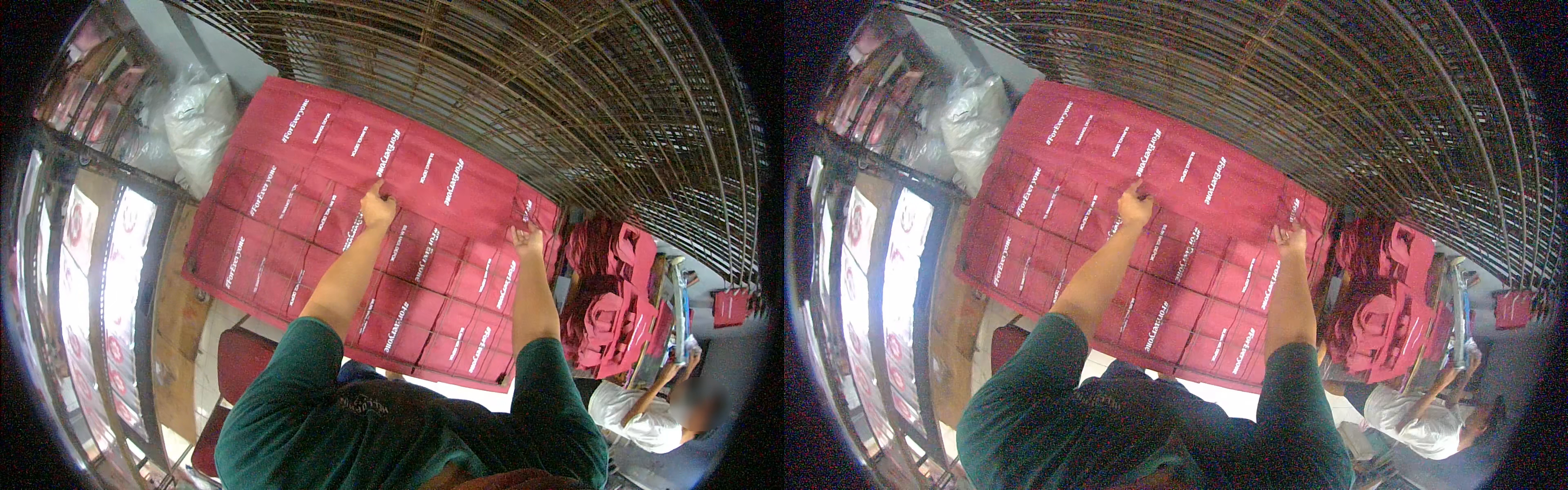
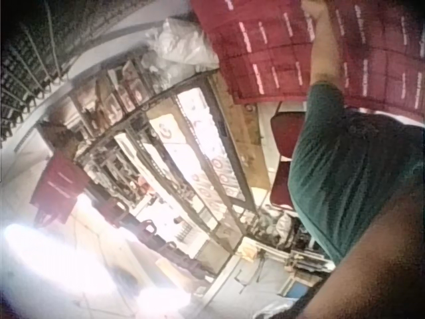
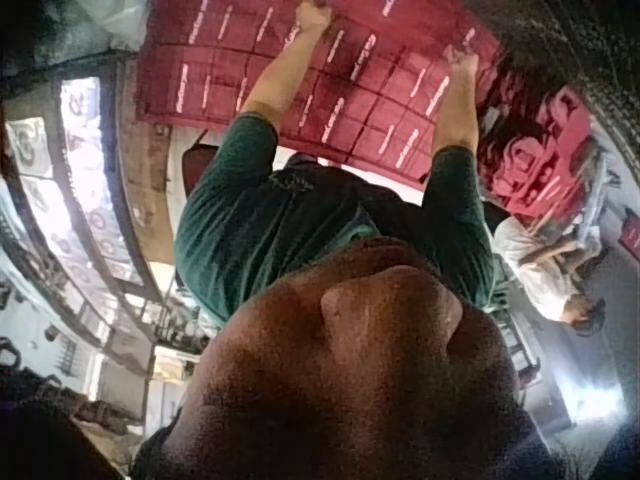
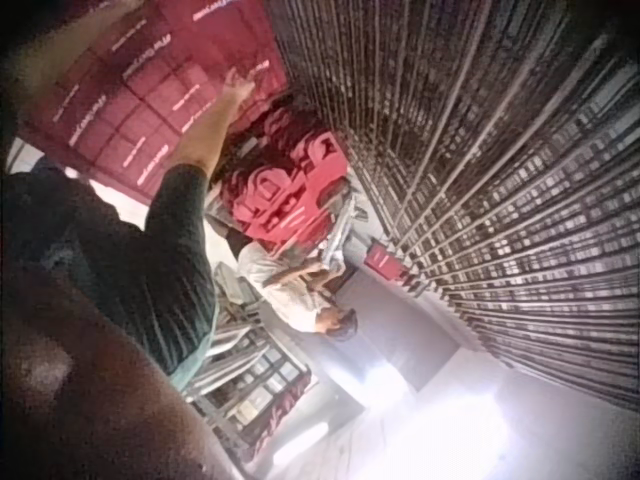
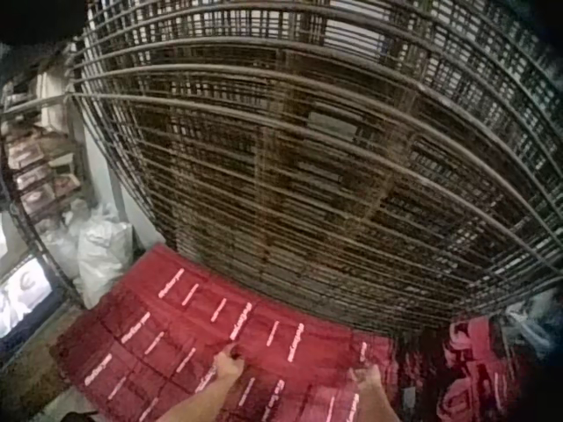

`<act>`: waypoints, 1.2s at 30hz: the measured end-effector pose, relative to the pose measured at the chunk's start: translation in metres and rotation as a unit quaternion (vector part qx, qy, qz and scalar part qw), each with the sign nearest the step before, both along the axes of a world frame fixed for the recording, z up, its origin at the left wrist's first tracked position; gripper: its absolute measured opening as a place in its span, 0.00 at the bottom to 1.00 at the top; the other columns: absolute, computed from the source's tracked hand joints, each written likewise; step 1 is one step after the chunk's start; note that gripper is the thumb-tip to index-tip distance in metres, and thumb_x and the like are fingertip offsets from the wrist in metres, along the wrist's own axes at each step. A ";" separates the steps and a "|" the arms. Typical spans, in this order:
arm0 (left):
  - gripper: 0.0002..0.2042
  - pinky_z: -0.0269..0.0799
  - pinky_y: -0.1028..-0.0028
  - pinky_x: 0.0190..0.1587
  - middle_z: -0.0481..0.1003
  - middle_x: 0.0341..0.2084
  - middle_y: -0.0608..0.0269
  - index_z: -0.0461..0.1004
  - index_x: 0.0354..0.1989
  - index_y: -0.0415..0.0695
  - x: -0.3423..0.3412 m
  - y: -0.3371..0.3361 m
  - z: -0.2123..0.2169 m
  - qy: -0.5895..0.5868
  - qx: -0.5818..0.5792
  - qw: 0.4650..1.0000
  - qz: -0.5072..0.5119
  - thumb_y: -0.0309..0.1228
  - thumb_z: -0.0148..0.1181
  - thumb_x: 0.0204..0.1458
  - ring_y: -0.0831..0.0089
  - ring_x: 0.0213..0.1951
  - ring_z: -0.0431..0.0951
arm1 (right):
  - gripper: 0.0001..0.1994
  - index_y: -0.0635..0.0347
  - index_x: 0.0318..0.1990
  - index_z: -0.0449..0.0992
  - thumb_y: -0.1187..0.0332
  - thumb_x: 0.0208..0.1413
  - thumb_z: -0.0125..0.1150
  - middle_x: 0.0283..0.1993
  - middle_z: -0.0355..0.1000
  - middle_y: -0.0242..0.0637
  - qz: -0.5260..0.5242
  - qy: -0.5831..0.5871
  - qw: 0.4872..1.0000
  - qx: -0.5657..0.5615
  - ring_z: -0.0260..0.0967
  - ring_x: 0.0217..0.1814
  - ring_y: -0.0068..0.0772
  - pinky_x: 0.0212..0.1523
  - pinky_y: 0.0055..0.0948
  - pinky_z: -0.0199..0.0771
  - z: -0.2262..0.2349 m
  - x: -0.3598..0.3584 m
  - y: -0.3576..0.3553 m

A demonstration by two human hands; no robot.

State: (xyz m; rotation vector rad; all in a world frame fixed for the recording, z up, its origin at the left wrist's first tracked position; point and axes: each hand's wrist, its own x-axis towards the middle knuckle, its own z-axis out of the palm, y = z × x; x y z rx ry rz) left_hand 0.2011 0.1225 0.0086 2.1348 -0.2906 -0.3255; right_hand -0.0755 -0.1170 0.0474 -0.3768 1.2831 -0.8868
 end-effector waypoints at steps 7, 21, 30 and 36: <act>0.24 0.70 0.64 0.43 0.76 0.31 0.50 0.71 0.48 0.51 0.003 -0.002 -0.020 -0.023 0.028 0.999 -0.010 0.32 0.63 0.36 0.57 0.38 0.76 | 0.12 0.62 0.45 0.64 0.71 0.52 0.48 0.44 0.59 0.42 0.062 0.041 0.997 -0.008 0.60 0.43 0.38 0.46 0.39 0.72 -0.037 -0.024 -0.023; 0.35 0.60 0.61 0.53 0.58 0.50 0.43 0.54 0.59 0.45 -0.053 0.044 0.035 -0.117 -0.086 0.988 -0.048 0.31 0.63 0.41 0.51 0.53 0.62 | 0.27 0.58 0.55 0.63 0.76 0.43 0.58 0.40 0.71 0.39 0.212 0.399 0.810 -0.372 0.69 0.36 0.30 0.33 0.25 0.70 -0.037 -0.126 0.121; 0.31 0.62 0.78 0.30 0.59 0.32 0.63 0.58 0.58 0.42 -0.205 0.159 0.046 -0.055 -0.137 0.973 -0.179 0.28 0.62 0.43 0.76 0.28 0.61 | 0.18 0.58 0.43 0.71 0.77 0.40 0.58 0.33 0.69 0.36 -0.039 0.684 0.526 -0.505 0.66 0.37 0.36 0.39 0.29 0.65 0.158 -0.352 0.137; 0.30 0.59 0.78 0.27 0.59 0.29 0.65 0.60 0.56 0.41 -0.267 0.170 0.058 -0.184 -0.099 0.956 -0.208 0.27 0.63 0.41 0.77 0.25 0.57 | 0.28 0.47 0.54 0.65 0.70 0.38 0.60 0.53 0.61 0.41 -0.012 0.807 0.500 -0.313 0.57 0.56 0.46 0.53 0.38 0.63 0.156 -0.480 0.097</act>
